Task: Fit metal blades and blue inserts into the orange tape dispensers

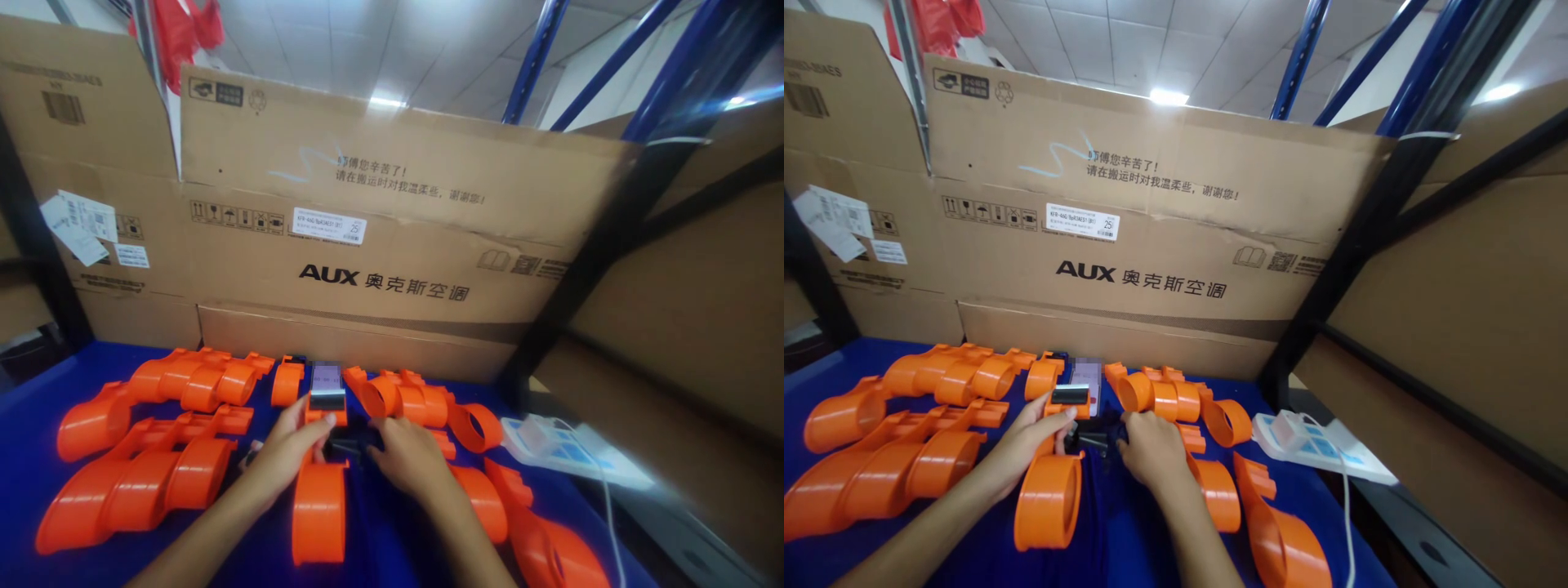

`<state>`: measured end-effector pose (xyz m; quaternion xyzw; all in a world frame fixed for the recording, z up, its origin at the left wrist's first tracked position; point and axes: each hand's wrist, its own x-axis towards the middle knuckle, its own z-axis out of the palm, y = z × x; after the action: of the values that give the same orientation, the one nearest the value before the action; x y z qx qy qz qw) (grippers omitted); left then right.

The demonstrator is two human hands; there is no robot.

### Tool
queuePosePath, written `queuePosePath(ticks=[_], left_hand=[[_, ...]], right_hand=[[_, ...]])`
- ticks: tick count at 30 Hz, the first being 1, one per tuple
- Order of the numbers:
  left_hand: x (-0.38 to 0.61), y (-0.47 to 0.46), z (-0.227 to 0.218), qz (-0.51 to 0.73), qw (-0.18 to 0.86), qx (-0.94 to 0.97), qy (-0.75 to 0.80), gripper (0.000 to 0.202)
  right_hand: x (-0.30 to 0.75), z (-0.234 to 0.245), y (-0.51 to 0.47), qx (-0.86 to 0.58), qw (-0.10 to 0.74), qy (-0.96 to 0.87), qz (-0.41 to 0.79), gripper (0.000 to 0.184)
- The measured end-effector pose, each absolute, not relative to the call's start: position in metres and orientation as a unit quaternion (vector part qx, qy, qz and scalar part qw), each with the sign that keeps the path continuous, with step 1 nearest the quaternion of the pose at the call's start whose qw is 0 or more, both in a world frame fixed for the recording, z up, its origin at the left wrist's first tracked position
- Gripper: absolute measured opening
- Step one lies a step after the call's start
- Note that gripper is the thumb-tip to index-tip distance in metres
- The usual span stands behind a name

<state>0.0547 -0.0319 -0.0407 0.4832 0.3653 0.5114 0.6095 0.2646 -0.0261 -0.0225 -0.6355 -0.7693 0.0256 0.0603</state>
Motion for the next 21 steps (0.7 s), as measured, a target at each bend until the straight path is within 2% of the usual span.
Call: queuePosePath(ticks=[5, 11, 13, 15, 18, 21], left_hand=[[0.057, -0.034, -0.036, 0.511, 0.609, 0.485, 0.366, 0.031], [0.057, -0.032, -0.033, 0.513, 0.606, 0.488, 0.362, 0.029], [0.056, -0.032, -0.033, 0.516, 0.605, 0.486, 0.363, 0.029], [0.056, -0.033, -0.033, 0.519, 0.606, 0.483, 0.363, 0.030], [0.057, -0.035, -0.032, 0.522, 0.605, 0.481, 0.361, 0.031], [0.057, -0.035, -0.029, 0.523, 0.604, 0.484, 0.357, 0.033]], right_hand=[[0.261, -0.017, -0.031, -0.639, 0.041, -0.768, 0.021, 0.025], [0.263, -0.004, -0.033, -0.643, 0.079, -0.762, 0.019, 0.025], [0.264, -0.003, -0.031, -0.633, 0.142, -0.760, 0.042, 0.021], [0.263, -0.005, -0.028, -0.588, 0.262, -0.757, 0.111, 0.014], [0.256, -0.013, -0.025, -0.480, 0.443, -0.722, 0.230, 0.020], [0.247, -0.019, -0.025, -0.423, 0.525, -0.687, 0.270, 0.024]])
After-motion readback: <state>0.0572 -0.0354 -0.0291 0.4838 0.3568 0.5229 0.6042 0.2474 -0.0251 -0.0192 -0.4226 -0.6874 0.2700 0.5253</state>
